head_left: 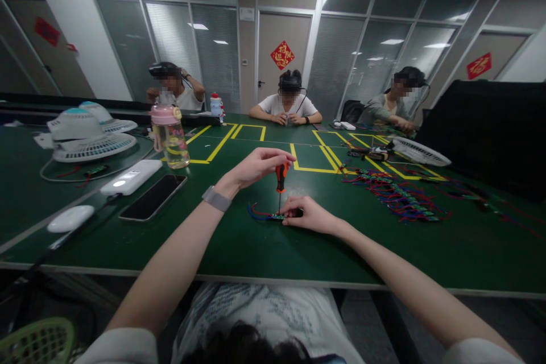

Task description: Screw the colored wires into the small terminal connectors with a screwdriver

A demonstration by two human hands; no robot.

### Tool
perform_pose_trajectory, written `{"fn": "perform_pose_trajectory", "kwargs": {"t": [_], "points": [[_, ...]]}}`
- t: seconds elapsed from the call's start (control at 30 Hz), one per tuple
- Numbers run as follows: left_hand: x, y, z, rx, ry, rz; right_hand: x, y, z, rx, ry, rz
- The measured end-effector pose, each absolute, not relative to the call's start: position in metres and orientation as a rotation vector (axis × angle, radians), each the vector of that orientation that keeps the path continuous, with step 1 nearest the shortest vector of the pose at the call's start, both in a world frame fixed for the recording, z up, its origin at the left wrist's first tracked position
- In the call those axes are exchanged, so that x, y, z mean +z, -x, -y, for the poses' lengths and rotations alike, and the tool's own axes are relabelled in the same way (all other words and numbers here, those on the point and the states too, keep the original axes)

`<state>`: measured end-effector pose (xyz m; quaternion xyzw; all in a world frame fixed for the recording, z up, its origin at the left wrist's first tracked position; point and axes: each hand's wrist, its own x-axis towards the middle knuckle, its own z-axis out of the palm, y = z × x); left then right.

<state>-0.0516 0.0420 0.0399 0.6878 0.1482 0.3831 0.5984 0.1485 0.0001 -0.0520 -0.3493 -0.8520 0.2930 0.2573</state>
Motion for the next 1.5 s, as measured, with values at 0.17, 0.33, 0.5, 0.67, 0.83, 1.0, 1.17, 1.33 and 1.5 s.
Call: {"fn": "perform_pose_trajectory", "kwargs": {"t": [0.17,0.33,0.5,0.67,0.83,1.0,1.17,1.33,1.5], "points": [[0.043,0.056,-0.04,0.701,-1.568,-0.197,-0.05,-0.149,0.001,0.825,0.923,2.32],[0.04,0.054,-0.041,0.708,-1.556,-0.173,-0.052,-0.149,-0.001,0.845,0.907,2.336],[0.037,0.049,-0.042,0.913,-1.571,-0.282,-0.056,-0.148,-0.001,0.841,0.912,2.295],[0.038,0.048,-0.042,0.997,-1.695,-0.412,-0.059,-0.146,-0.001,0.84,0.944,2.254],[0.038,0.047,-0.042,1.022,-1.777,-0.439,-0.058,-0.146,-0.001,0.855,0.941,2.244],[0.041,0.051,-0.039,0.794,-1.677,-0.312,-0.057,-0.146,-0.001,0.874,0.954,2.234],[0.04,0.05,-0.036,0.804,-1.601,-0.21,-0.057,-0.145,0.0,0.888,0.954,2.225],[0.039,0.044,-0.033,0.894,-1.589,-0.275,-0.057,-0.145,-0.001,0.89,0.941,2.244],[0.038,0.041,-0.034,0.99,-1.598,-0.33,-0.056,-0.146,-0.002,0.88,0.93,2.271]]}}
